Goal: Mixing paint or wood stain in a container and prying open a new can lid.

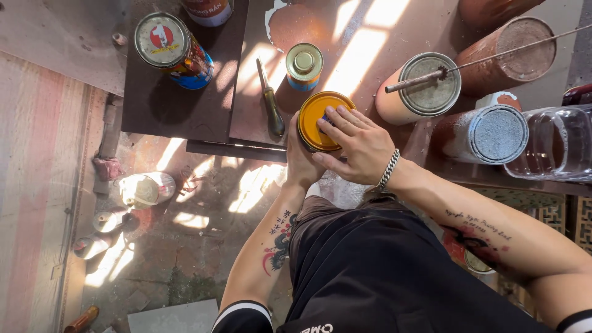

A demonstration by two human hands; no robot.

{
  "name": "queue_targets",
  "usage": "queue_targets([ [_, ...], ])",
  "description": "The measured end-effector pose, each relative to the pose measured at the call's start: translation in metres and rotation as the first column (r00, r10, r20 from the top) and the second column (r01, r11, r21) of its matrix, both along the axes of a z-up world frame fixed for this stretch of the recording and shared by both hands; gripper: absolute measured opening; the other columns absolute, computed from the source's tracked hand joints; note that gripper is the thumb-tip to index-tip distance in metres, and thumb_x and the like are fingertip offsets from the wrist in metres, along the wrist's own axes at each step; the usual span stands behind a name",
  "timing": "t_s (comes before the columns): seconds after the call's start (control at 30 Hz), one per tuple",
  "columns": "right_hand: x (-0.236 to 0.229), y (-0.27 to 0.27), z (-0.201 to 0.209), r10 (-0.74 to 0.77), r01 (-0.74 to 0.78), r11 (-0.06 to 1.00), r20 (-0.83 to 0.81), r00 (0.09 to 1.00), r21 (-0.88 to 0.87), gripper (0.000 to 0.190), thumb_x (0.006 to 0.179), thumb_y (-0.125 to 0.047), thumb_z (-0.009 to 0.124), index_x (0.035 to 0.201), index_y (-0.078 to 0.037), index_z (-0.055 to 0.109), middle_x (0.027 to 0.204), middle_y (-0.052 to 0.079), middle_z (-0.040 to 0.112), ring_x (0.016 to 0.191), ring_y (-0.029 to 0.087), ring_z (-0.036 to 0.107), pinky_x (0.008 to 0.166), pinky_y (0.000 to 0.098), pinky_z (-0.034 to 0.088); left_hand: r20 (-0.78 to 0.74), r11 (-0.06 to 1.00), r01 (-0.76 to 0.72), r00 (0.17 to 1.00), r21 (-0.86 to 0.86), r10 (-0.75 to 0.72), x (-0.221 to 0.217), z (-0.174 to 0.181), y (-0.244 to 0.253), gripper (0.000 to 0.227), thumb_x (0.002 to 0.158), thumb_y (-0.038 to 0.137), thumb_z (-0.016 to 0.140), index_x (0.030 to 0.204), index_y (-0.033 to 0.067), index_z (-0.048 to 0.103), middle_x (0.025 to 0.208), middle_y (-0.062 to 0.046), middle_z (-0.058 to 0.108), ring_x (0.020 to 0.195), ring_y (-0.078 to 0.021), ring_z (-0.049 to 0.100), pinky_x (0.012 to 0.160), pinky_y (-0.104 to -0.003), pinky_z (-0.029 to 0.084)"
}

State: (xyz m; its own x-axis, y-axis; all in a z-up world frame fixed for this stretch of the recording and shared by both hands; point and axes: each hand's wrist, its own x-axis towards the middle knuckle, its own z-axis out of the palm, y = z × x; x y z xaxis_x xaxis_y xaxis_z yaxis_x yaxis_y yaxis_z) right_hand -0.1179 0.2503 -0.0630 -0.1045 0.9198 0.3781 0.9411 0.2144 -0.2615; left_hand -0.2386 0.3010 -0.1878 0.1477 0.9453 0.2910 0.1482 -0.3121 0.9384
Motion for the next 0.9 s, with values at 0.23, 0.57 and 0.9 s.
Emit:
queue_targets([
  [0.23,0.018,-0.003,-0.004,0.063,-0.067,0.997,-0.078,0.995,-0.048,0.067,0.093,-0.052,0.069,0.143,-0.007,0.061,0.144,0.022,0.060,0.134,0.038,0.057,0.113,0.0460,0.042,-0.011,0.996,0.058,0.998,-0.061,-0.059,-0.003,0.009,0.004,0.127,0.047,0.044,0.097,0.156,0.0206,0.035,0.135,-0.021,0.062,0.124,-0.0439,0.063,0.108,-0.052,0.052],
  [0.57,0.014,-0.023,0.063,0.178,-0.081,0.968,-0.424,0.888,0.236,0.048,0.103,-0.008,0.062,0.145,0.013,0.050,0.134,0.029,0.058,0.127,0.045,0.058,0.110,0.0511,0.044,0.220,0.977,-0.129,0.971,0.168,0.090,-0.025,0.054,0.021,0.119,0.049,0.028,0.104,0.150,0.0078,0.044,0.127,-0.023,0.065,0.118,-0.0397,0.068,0.104,-0.046,0.053],
  [0.9,0.036,-0.084,0.018,-0.249,0.093,0.921,-0.389,0.887,-0.379,0.011,0.089,-0.009,0.076,0.092,0.002,0.073,0.068,0.006,0.072,0.048,0.013,0.060,0.045,0.0264,0.047,-0.097,0.934,-0.069,0.989,0.350,0.110,-0.161,0.064,0.103,0.111,0.087,0.002,0.093,0.160,0.0289,0.013,0.156,-0.007,0.048,0.139,-0.0263,0.061,0.122,-0.038,0.060],
])
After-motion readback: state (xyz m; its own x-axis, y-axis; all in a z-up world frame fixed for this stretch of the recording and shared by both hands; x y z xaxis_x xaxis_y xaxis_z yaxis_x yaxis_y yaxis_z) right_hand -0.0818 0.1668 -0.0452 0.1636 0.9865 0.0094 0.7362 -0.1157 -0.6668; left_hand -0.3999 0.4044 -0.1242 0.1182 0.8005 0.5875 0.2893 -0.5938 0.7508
